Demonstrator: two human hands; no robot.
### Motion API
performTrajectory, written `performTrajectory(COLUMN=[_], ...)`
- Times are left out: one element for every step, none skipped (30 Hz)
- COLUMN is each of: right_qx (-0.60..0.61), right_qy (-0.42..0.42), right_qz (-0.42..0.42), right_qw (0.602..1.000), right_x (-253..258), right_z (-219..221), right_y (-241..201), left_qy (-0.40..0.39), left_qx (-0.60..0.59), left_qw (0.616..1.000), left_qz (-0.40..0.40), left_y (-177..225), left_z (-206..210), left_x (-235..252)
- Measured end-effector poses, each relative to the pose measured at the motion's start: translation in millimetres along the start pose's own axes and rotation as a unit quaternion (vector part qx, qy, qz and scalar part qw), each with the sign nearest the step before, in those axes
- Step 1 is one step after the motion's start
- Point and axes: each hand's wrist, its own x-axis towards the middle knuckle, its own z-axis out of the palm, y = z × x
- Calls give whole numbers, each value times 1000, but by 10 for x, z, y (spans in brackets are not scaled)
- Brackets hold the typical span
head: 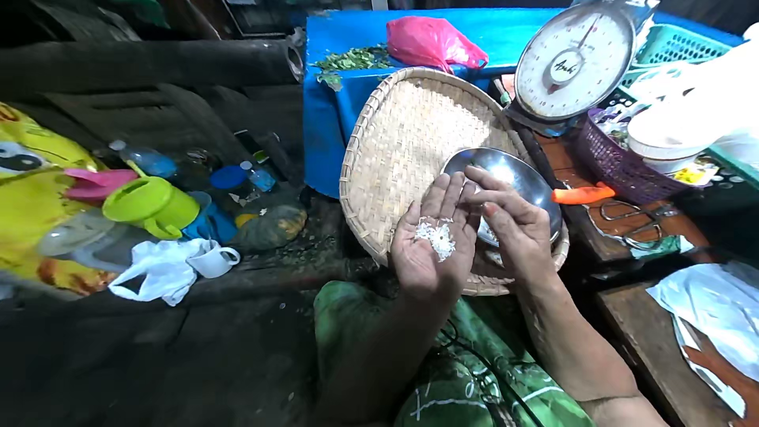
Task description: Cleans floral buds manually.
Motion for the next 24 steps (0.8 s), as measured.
performTrajectory(right_qx=[-24, -38, -44, -51, -61, -74, -87, -96, -101, -106, -112, -120, -129, -133, -135, -136, -136, -134, -129, -121, -108, -95, -87, -85], right_qy=[-15, -34, -51, -67, -81, -91, -99, -104, -109, -114, -118, -122, -125, -125, -123, -120, -117, -115, -112, -108, -105, -100, -97, -93], right_qz=[-15, -23, -28, -31, -35, -37, -39, -38, -34, -29, -24, -20, -16, -13, -9, -6, -3, 1, 5, 7, 8, 10, 10, 9], right_qw=[999, 998, 997, 996, 994, 992, 991, 989, 988, 987, 986, 985, 984, 983, 983, 983, 984, 984, 985, 987, 989, 990, 991, 992], right_x=[-6, -11, -17, -23, -31, -39, -46, -51, -54, -58, -62, -64, -69, -75, -80, -81, -82, -82, -82, -82, -78, -74, -68, -62], right_z=[1, 0, 2, 7, 15, 26, 34, 36, 37, 38, 41, 44, 50, 59, 67, 72, 76, 79, 80, 79, 75, 65, 51, 32], right_y=[-23, -48, -70, -89, -105, -120, -131, -145, -156, -163, -165, -161, -155, -147, -144, -145, -148, -153, -158, -160, -160, -165, -175, -191], left_qy=[-4, -5, 1, 6, 8, 6, 6, 6, 4, 4, 9, 12, 12, 13, 10, 9, 7, 5, 0, -1, -2, -2, 3, 5], left_qx=[-10, -18, -27, -33, -34, -35, -40, -46, -48, -44, -34, -21, -17, -21, -26, -30, -23, -10, -2, 2, -1, -9, -13, -14], left_qw=[1000, 1000, 1000, 999, 999, 999, 999, 999, 999, 999, 999, 1000, 1000, 1000, 1000, 1000, 1000, 1000, 1000, 1000, 1000, 1000, 1000, 1000], left_qz=[-1, 1, 4, 5, 5, 3, 3, 1, -1, -4, -5, -6, -6, -1, -1, -1, -3, -6, -10, -12, -16, -21, -24, -26], left_y=[-2, -6, -10, -14, -14, -13, -15, -18, -18, -16, -17, -19, -25, -34, -39, -43, -46, -48, -49, -49, -48, -45, -40, -30], left_z=[-8, -11, -8, -7, -7, -9, -7, -9, -13, -18, -16, -12, -18, -25, -33, -35, -36, -35, -41, -43, -42, -39, -29, -23], left_x=[1, 4, 6, 4, -3, -7, -12, -14, -16, -18, -21, -26, -28, -25, -24, -24, -23, -22, -23, -22, -17, -15, -14, -17])
